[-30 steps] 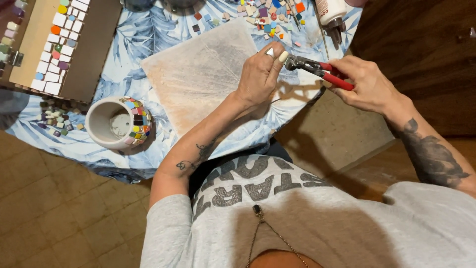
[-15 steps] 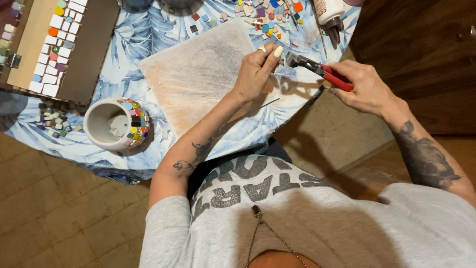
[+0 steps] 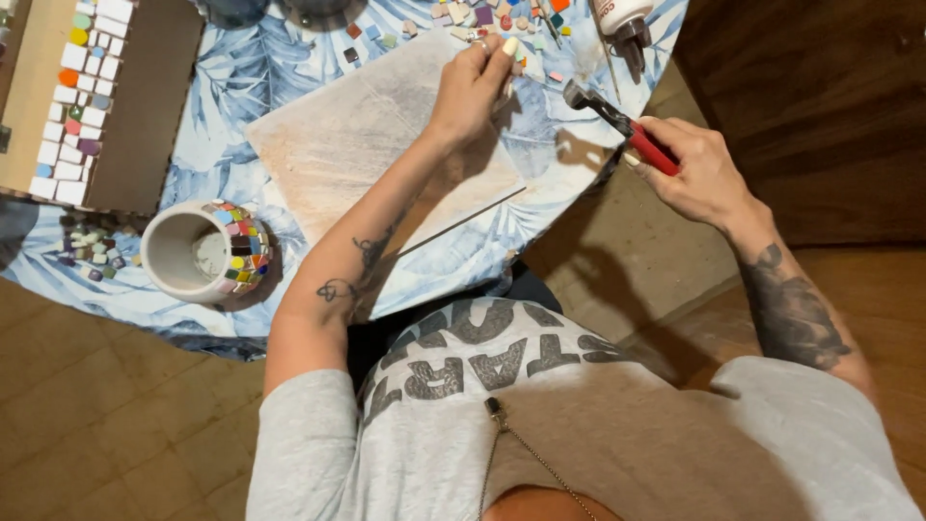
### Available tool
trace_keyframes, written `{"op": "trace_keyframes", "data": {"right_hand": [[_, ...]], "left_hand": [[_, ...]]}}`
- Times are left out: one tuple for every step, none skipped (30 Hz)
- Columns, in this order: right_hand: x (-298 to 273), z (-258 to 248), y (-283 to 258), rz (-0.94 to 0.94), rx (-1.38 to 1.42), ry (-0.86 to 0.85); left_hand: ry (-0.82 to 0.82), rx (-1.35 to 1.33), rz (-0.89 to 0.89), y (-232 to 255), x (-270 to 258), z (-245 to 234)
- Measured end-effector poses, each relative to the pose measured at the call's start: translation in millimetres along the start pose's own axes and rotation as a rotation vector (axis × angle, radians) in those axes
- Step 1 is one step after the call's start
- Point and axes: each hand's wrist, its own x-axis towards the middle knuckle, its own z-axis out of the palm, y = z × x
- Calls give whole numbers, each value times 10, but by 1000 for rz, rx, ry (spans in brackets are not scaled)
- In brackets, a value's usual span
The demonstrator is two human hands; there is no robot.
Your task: Decorating a small ceramic cup with colorful mosaic tiles, including cutting tiles to size and gluing them.
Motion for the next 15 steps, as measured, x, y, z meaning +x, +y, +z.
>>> {"op": "trace_keyframes", "data": {"right_hand": [[27,9,-26,44,-18,22],[41,23,-57,90,-35,38],[85,117,-34,94,-34,36],[135,216,-14,97,-92,140],[184,321,0,99,-151,245],[259,424,18,94,-149,236],[332,531,29,151,-298,311],[416,640,38,205,-446,388],[449,665,-47,197,-442,380],[494,682,-131,226,-460,413],[540,699,-215,255,-478,445],[547,714,-232,251,-477,438],[555,731,-247,249,-536,451],[551,756,-264,251,-595,465],[535,763,-334,250,-594,458]], "left_hand": [[-10,10,70,24,-21,-11],[-18,17,135,34,-62,-17],[-20,15,131,-3,-72,-21],[-13,6,190,-46,-97,-32],[-6,-3,249,-90,-127,-48],[3,-6,244,-85,-180,-45],[20,-28,246,-78,-235,-46],[40,-48,249,-66,-289,-55],[51,-48,246,-35,-361,-76],[36,-64,265,3,-416,-101],[22,-81,284,41,-471,-127],[29,-84,280,72,-541,-159],[58,-84,264,102,-610,-190],[83,-83,245,127,-682,-222],[87,-86,239,196,-791,-237]]}}
